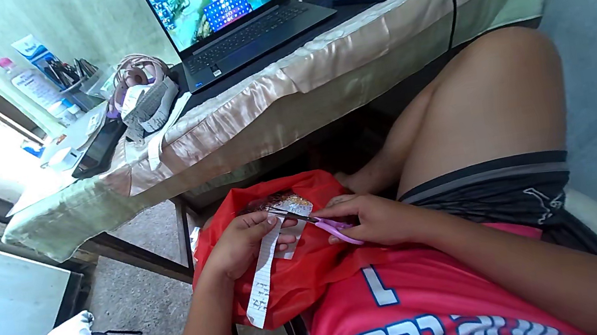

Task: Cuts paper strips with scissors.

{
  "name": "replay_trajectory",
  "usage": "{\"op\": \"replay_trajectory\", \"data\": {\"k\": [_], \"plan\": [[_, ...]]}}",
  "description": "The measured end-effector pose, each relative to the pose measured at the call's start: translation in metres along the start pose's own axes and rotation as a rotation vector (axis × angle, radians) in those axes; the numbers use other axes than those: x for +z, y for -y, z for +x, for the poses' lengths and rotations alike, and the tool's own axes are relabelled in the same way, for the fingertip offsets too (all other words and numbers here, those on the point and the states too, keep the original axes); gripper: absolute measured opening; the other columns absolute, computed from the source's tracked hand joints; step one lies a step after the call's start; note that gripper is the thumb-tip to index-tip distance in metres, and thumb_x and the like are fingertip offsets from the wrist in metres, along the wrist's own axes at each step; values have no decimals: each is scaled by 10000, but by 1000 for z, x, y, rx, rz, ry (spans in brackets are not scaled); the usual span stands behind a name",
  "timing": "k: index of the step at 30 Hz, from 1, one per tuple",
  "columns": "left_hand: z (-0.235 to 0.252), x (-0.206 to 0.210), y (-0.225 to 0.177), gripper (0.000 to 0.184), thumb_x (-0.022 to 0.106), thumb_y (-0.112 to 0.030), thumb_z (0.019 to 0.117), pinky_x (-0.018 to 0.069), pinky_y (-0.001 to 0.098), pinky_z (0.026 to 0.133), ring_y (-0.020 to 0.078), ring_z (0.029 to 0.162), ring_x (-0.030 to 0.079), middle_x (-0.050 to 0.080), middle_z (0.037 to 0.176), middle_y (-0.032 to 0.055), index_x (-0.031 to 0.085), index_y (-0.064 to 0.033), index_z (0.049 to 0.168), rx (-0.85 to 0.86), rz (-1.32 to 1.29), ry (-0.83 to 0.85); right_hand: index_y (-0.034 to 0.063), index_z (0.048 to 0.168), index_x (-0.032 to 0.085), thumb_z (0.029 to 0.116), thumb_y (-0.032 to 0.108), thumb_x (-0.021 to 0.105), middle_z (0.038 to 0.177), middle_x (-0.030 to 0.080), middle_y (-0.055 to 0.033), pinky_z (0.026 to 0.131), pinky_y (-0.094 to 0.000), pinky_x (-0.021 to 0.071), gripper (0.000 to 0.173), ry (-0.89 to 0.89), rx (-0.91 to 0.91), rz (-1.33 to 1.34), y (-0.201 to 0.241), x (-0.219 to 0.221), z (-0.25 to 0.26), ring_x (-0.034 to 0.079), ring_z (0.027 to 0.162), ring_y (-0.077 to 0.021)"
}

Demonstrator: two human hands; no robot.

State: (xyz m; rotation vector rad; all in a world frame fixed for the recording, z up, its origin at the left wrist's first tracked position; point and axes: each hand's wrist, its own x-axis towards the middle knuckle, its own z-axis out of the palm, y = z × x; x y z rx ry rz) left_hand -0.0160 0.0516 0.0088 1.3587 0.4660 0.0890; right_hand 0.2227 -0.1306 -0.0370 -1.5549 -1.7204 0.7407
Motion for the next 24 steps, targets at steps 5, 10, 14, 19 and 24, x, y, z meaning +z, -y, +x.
{"op": "replay_trajectory", "data": {"k": [5,10,14,19,24], "plan": [[-1,0,0,271,442,-117,1090,615,404,881,260,984,746,724,1196,170,637,24,1215,10,11,9,251,1384,666,965,333,718,1190,690,-17,882,-233,537,430,2,27,-19,0,-1,0,641,1013,-65],[0,0,0,276,438,-119,1091,616,399,879,259,978,747,726,1187,168,640,26,1211,9,23,4,225,1417,635,948,396,730,1218,668,-49,868,-251,548,508,38,8,-3,3,-2,0,643,996,-81],[0,-1,0,269,432,-121,1094,617,398,881,256,972,750,727,1187,167,636,22,1194,8,21,9,234,1414,638,959,375,719,1223,672,-41,880,-239,536,483,30,5,-28,4,-2,0,636,1013,-72],[-1,-1,0,274,440,-116,1091,616,398,881,257,978,748,726,1190,169,640,23,1216,10,13,15,232,1399,651,963,342,722,1197,678,-33,872,-220,531,455,21,13,-18,2,-1,0,633,1003,-62],[-1,-1,0,270,444,-112,1089,616,402,886,257,981,748,724,1199,167,638,24,1218,7,10,22,237,1393,658,970,335,715,1188,683,-32,850,-216,533,438,20,30,-20,2,-2,1,635,982,-60]]}}
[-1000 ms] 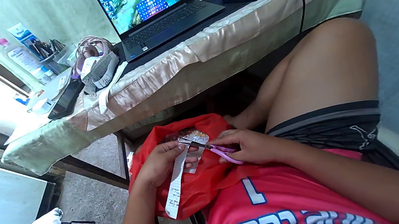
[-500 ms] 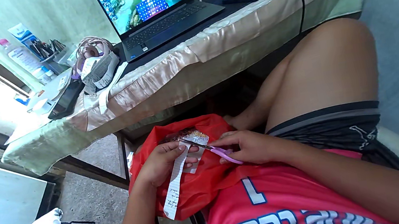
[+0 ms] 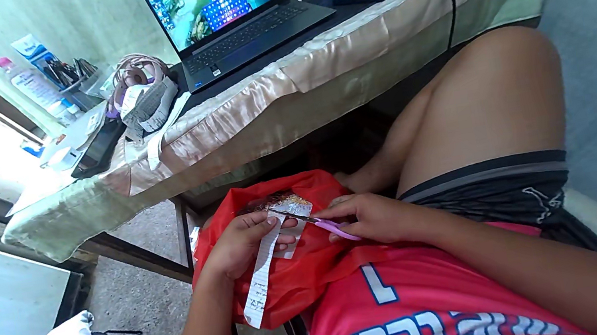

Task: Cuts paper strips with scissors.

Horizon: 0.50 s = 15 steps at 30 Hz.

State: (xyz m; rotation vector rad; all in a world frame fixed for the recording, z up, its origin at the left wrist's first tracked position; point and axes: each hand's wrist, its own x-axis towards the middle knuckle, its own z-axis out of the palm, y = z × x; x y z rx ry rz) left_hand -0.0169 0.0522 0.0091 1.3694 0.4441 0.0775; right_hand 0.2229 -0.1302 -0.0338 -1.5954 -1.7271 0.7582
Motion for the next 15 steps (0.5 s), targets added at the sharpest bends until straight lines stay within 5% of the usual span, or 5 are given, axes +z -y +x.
{"op": "replay_trajectory", "data": {"k": [15], "plan": [[0,0,1,267,448,-113,1088,616,405,886,260,978,748,728,1184,170,639,31,1207,9,11,-17,236,1404,648,969,353,709,1183,685,-44,860,-241,533,454,0,-32,-43,1,1,0,636,981,-81]]}}
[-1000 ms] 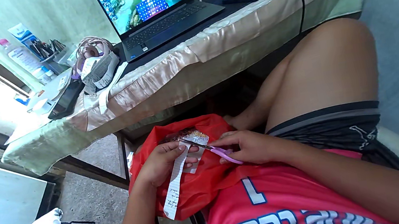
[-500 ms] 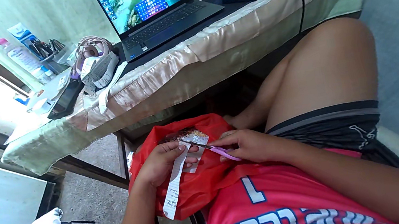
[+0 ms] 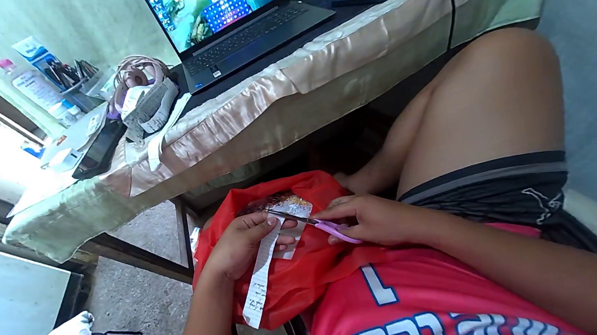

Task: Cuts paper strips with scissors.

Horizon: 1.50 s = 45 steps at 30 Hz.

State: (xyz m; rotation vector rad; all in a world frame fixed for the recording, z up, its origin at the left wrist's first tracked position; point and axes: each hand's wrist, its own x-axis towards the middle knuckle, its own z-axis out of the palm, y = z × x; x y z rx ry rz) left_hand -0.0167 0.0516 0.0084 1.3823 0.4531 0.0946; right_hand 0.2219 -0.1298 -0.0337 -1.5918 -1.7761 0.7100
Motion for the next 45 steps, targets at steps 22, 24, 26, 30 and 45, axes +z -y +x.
{"op": "replay_trajectory", "data": {"k": [22,24,26,30,45], "plan": [[0,1,-1,268,446,-113,1089,616,395,883,248,969,750,733,1175,157,650,25,1195,10,21,4,215,1371,675,969,309,712,1206,691,-50,914,-254,532,414,-37,14,9,1,2,-1,642,1046,-92],[0,1,-1,267,445,-110,1089,616,396,884,251,971,750,733,1177,159,650,25,1195,11,18,5,214,1365,678,963,309,720,1191,690,-51,891,-249,538,415,-38,18,17,1,2,-1,644,1016,-88],[0,0,0,265,448,-111,1089,617,396,887,252,974,749,730,1182,159,650,26,1191,16,19,7,215,1388,656,954,348,728,1191,672,-57,869,-252,542,460,-15,15,15,1,2,-1,639,985,-87],[1,-1,0,265,443,-103,1087,618,401,881,253,962,750,730,1175,164,648,31,1189,13,11,4,223,1404,647,942,382,735,1212,671,-55,892,-261,533,497,-13,3,2,3,2,-1,632,1020,-91],[0,1,-1,270,442,-113,1091,616,392,886,244,965,749,732,1174,155,643,28,1204,10,21,-8,229,1409,640,953,378,724,1199,668,-52,884,-253,538,486,-6,15,-1,3,2,0,635,1008,-86]]}}
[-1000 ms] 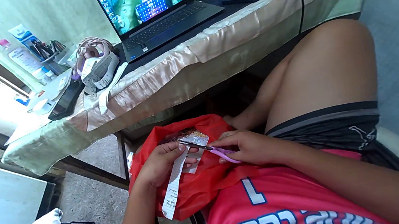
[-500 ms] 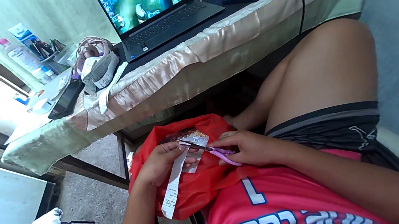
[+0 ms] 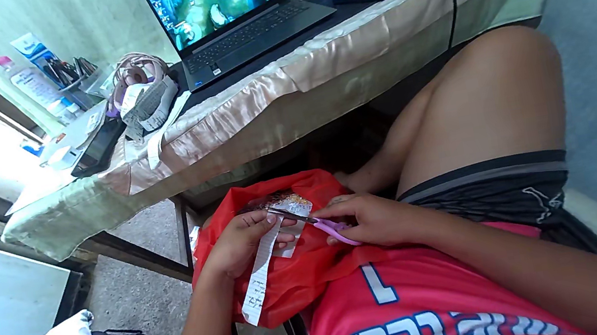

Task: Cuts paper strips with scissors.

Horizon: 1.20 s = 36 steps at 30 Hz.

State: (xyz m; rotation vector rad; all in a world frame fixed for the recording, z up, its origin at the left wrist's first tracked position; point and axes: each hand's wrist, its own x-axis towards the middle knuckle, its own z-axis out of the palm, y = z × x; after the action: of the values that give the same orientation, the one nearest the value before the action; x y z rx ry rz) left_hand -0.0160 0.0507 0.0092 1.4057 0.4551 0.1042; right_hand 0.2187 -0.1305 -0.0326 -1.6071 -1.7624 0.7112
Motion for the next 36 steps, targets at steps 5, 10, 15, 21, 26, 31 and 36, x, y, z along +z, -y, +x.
{"op": "replay_trajectory", "data": {"k": [5,10,15,21,26,31,36], "plan": [[0,-1,1,270,439,-104,1089,616,399,885,252,966,749,729,1175,162,643,31,1202,4,-6,7,228,1408,643,950,394,723,1220,670,-52,919,-263,527,494,-5,-11,-18,2,-1,-1,628,1056,-94],[0,0,0,264,442,-112,1091,616,394,885,250,974,749,732,1174,160,642,31,1185,-2,-6,-1,224,1398,653,970,344,706,1229,679,-56,921,-265,530,448,-21,-8,-43,0,-1,0,639,1054,-102],[0,-1,2,259,446,-106,1088,617,395,880,251,968,751,735,1170,160,639,29,1196,1,-21,1,228,1376,670,975,317,701,1211,691,-53,908,-261,537,412,-44,4,-37,-2,1,0,648,1038,-100],[0,-1,1,258,442,-104,1087,618,394,875,248,953,751,733,1164,161,641,26,1188,5,-8,-6,225,1408,643,941,408,727,1191,674,-60,889,-266,537,508,-26,-32,-39,2,2,0,634,1022,-98],[1,0,1,257,446,-106,1088,617,399,879,251,961,751,732,1167,166,643,30,1182,-6,-15,-12,232,1412,642,964,397,700,1197,677,-58,915,-269,528,481,-24,-19,-72,3,1,-1,632,1046,-98],[0,0,1,260,445,-110,1091,615,398,886,250,970,749,734,1169,158,643,29,1187,-2,-9,-16,232,1401,652,979,337,690,1212,691,-57,938,-282,530,437,-42,-17,-80,-1,2,0,646,1066,-115],[0,0,0,268,444,-111,1090,613,400,890,249,975,748,732,1176,157,644,25,1205,-7,-14,-6,226,1383,668,971,320,701,1168,696,-58,896,-263,540,424,-61,-23,-53,-3,4,0,649,1011,-102]]}}
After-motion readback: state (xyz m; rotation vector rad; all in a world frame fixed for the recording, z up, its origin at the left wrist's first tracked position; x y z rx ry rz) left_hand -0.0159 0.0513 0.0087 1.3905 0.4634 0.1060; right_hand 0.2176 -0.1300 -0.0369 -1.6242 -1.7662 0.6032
